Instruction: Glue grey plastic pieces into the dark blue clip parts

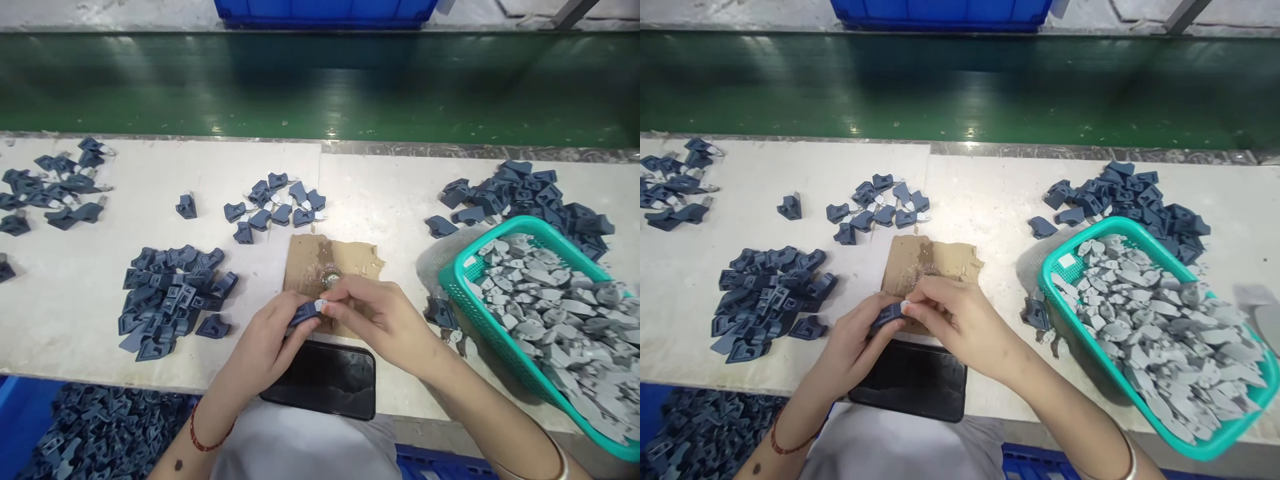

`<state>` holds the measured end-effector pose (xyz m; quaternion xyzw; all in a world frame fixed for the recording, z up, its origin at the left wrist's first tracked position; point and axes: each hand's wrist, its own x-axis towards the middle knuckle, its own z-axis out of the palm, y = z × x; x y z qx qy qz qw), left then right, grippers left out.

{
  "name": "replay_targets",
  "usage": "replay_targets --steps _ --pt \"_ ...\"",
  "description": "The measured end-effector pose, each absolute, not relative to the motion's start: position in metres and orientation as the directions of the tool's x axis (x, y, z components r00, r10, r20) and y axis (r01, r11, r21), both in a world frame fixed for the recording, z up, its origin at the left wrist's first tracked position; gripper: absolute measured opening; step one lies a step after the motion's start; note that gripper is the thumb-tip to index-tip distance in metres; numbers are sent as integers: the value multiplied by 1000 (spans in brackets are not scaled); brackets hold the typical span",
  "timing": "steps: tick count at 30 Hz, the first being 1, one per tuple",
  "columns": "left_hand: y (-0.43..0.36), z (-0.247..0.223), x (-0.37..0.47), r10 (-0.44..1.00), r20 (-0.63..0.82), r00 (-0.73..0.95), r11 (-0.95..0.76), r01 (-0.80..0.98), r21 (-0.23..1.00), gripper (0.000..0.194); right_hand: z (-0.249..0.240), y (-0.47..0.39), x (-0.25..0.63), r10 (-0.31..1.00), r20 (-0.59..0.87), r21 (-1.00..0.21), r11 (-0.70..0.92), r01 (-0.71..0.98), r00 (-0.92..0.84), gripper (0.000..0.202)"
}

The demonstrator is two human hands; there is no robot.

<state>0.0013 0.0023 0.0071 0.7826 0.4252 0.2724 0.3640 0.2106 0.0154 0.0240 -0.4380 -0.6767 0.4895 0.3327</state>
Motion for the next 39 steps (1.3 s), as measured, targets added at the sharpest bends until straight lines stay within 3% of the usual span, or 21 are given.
replay_targets --steps 5,11,16,18,20,23,26,32,39 --pt "0 8 3 878 90 471 -311 416 855 12 25 15 208 916 88 -930 217 298 -390 21" --pt "0 13 -1 884 -90 459 -47 278 959 15 28 11 201 935 45 -972 123 202 -353 18" --pt "3 17 -5 833 -184 521 109 171 979 20 32 9 199 944 39 -984 94 152 -327 21" --pt "3 19 -6 826 -174 536 50 237 970 23 32 9 200 954 -22 -990 20 136 -300 24" --pt "3 22 -5 844 -110 524 -98 353 930 38 31 9 201 961 -73 -989 -36 143 -266 29" --pt "3 27 -2 847 -74 526 -212 463 861 29 30 9 203 962 -100 -983 -56 172 -256 33" --pt "3 33 2 817 -185 546 -79 424 902 19 31 12 206 948 -44 -970 35 241 -315 36" --pt "-2 34 7 797 -328 506 191 305 933 27 31 16 210 869 193 -802 407 436 -455 36" --pt "-4 32 11 764 -365 532 304 203 931 31 27 12 206 821 319 -572 566 594 -474 37"
